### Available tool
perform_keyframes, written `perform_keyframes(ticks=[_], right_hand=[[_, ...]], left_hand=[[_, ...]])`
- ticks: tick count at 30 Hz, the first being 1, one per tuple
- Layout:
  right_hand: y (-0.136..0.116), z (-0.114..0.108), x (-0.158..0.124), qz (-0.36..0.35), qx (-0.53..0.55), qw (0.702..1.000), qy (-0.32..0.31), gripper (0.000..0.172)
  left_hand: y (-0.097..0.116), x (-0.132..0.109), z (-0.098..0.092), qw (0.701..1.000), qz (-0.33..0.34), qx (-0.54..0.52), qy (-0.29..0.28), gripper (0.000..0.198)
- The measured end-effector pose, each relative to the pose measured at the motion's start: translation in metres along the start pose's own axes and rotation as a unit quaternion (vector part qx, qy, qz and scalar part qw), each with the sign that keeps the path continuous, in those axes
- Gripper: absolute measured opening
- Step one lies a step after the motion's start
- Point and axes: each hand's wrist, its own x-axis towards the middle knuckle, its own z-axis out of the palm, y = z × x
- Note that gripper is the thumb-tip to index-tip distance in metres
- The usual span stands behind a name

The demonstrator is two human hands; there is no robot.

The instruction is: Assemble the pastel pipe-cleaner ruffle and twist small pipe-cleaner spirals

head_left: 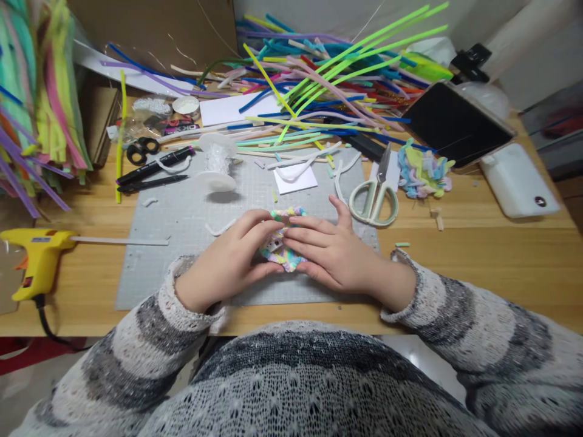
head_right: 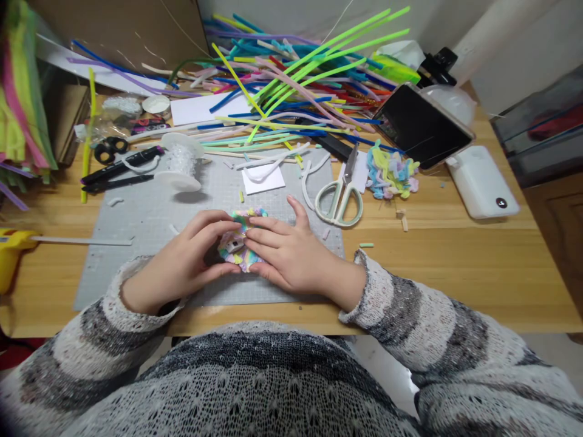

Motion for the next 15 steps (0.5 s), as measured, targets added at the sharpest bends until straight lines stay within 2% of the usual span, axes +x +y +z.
perform_keyframes(ticks=[15], right_hand=[[-0.004,-0.0022,0.0037,0.019,0.003,1.0,-0.021,0.035]], left_hand=[[0.0019,-0.0004,0.001,1.0,-0.017,-0.007,0.001,0.05]])
